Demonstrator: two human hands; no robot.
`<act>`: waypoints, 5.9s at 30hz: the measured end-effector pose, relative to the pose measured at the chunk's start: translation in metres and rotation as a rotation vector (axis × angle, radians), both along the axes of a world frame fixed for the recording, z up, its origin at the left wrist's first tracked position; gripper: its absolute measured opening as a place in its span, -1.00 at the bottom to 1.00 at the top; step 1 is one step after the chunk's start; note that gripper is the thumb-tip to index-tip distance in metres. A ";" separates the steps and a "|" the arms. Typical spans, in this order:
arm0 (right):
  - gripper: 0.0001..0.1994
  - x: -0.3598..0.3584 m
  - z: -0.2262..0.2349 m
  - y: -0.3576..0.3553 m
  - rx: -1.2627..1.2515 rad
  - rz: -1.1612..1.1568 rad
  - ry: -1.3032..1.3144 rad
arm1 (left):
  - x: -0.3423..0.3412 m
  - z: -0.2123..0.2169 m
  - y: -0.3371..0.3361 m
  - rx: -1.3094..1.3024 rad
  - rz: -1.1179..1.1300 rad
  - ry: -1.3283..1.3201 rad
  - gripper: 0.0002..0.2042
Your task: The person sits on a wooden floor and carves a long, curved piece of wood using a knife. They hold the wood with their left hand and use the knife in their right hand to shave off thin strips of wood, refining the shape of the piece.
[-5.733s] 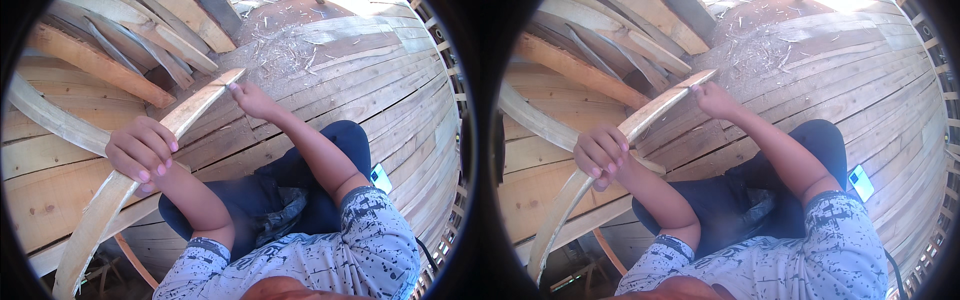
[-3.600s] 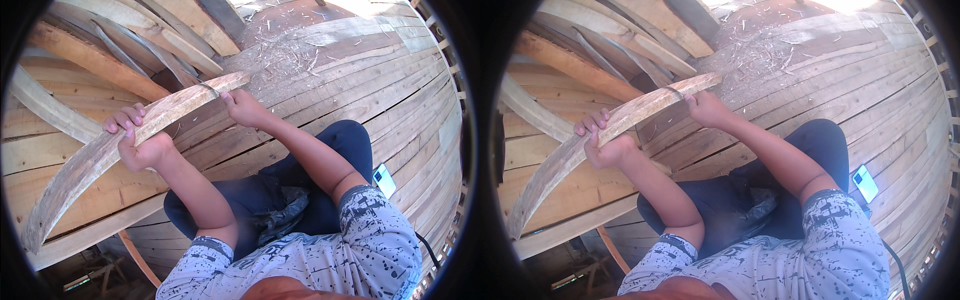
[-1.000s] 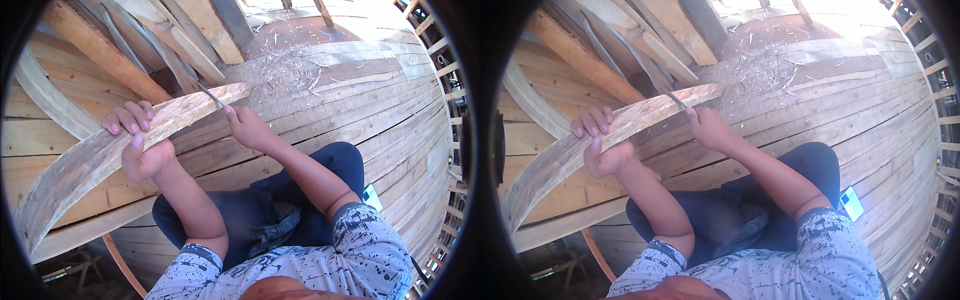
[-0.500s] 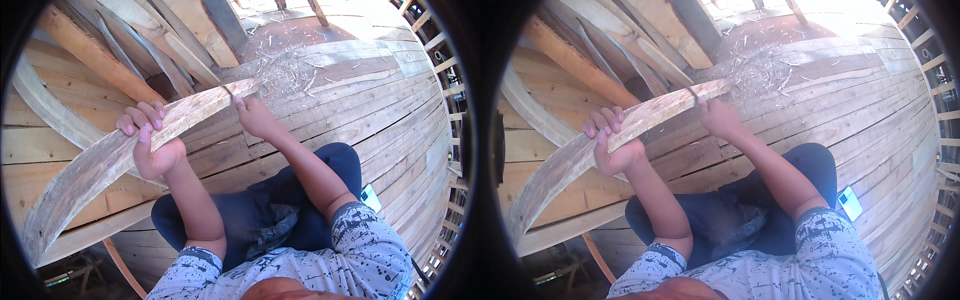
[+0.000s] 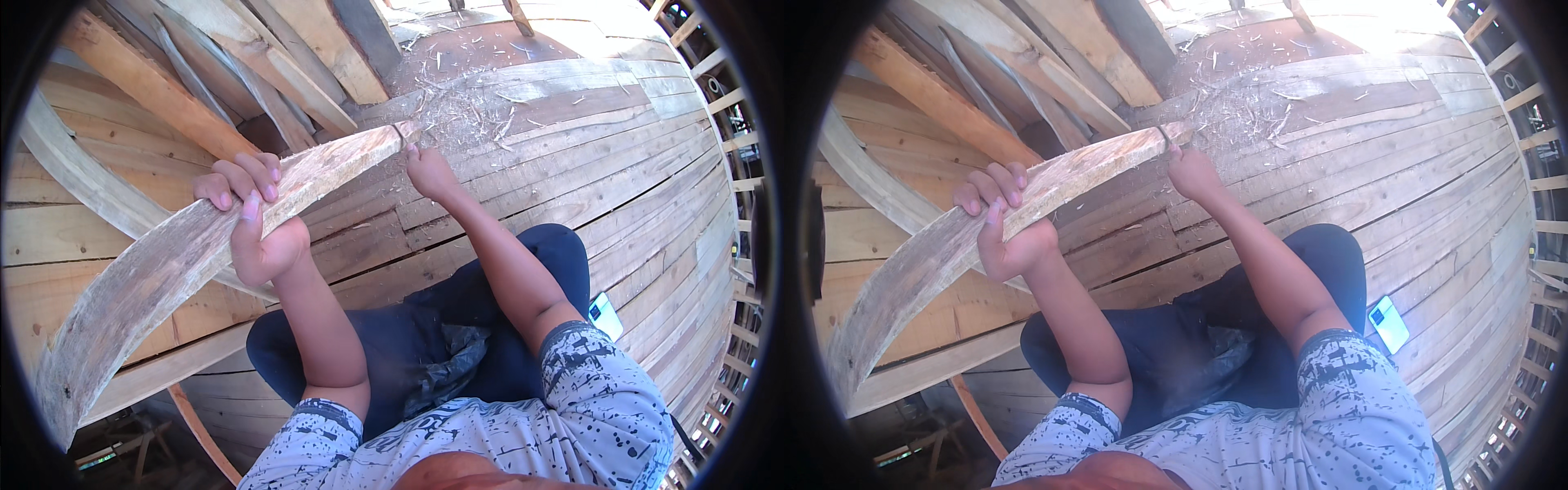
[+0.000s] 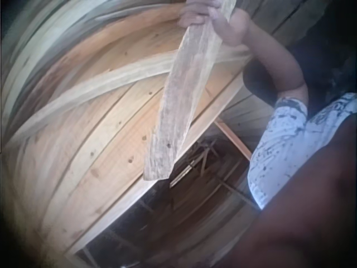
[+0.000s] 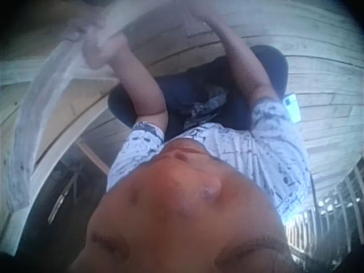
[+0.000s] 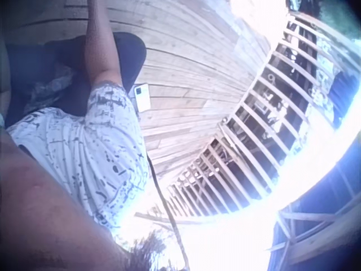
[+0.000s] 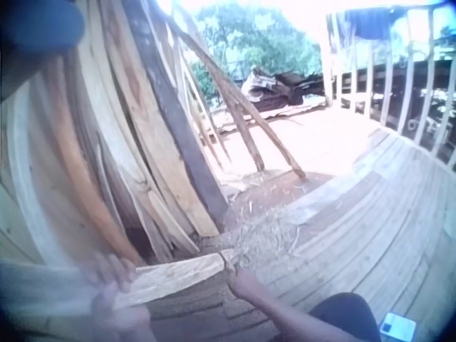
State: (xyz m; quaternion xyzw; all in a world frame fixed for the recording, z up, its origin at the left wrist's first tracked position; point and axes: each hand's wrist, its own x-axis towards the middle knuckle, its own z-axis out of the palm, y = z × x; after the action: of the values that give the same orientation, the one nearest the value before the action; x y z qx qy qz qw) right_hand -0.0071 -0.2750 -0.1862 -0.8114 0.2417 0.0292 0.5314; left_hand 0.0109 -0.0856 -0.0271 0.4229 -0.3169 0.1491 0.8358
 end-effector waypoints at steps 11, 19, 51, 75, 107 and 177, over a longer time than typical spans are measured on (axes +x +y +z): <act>-0.41 0.003 0.004 0.030 0.008 0.083 -0.225 | 0.011 -0.003 0.015 -0.042 0.028 0.023 -0.73; -0.44 -0.001 0.017 0.031 -0.037 0.125 -0.196 | 0.013 -0.004 0.021 -0.069 0.085 0.088 -0.78; -0.45 0.000 -0.003 0.032 -0.036 0.100 -0.232 | 0.017 -0.004 0.025 -0.069 0.070 0.089 -0.76; -0.45 0.005 -0.017 0.015 -0.030 0.054 -0.122 | 0.011 -0.003 0.021 -0.053 0.071 0.105 -0.76; -0.44 -0.011 0.013 0.043 0.047 0.112 -0.246 | 0.015 -0.004 0.022 -0.141 0.172 0.198 -0.75; -0.53 -0.009 0.013 0.030 -0.172 0.119 -0.205 | 0.014 -0.005 0.019 -0.068 0.083 0.090 -0.74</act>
State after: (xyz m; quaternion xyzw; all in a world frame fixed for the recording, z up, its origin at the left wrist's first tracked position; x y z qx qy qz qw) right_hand -0.0158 -0.2454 -0.1731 -0.8655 0.1392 -0.0429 0.4793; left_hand 0.0252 -0.0665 -0.0320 0.4132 -0.2560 0.1750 0.8563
